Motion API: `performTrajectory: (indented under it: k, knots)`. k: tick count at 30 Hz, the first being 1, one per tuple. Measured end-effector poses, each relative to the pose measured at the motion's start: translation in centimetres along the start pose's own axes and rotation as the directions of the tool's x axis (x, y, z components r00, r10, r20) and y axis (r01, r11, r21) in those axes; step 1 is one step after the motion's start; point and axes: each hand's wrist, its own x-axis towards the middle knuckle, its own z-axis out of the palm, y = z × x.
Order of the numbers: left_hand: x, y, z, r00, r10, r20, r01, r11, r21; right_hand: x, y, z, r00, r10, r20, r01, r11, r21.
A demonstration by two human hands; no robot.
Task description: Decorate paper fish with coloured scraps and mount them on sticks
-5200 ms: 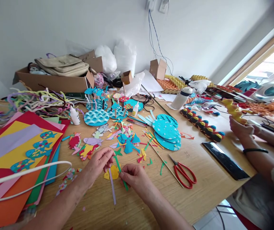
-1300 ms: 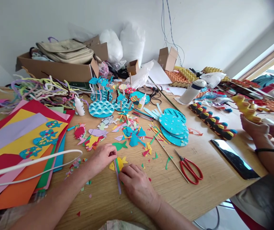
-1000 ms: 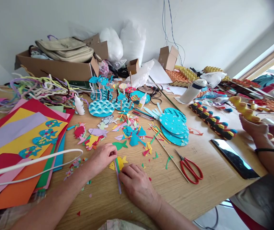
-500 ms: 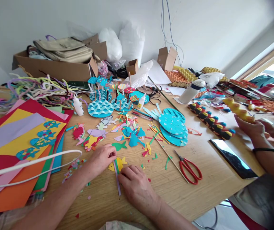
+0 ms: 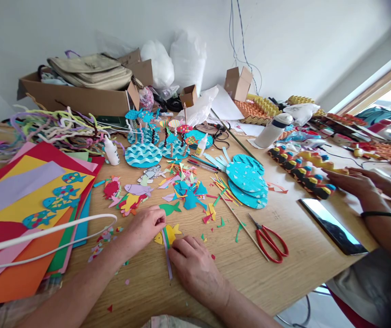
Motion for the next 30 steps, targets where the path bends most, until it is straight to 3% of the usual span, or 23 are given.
performTrajectory:
  k: [23,30]
  knots:
    - [-0.1,-0.1,0.4,1.000,0.007,-0.007,-0.007,1.000,0.015,-0.2,-0.2,0.2,0.999,0.009,0.042,-0.009,1.000,0.003]
    - [0.1,-0.2,0.6,1.000,-0.003,-0.015,0.003,1.000,0.015,-0.7,-0.9,-1.3,0.996,0.043,0.081,-0.050,0.995,0.084]
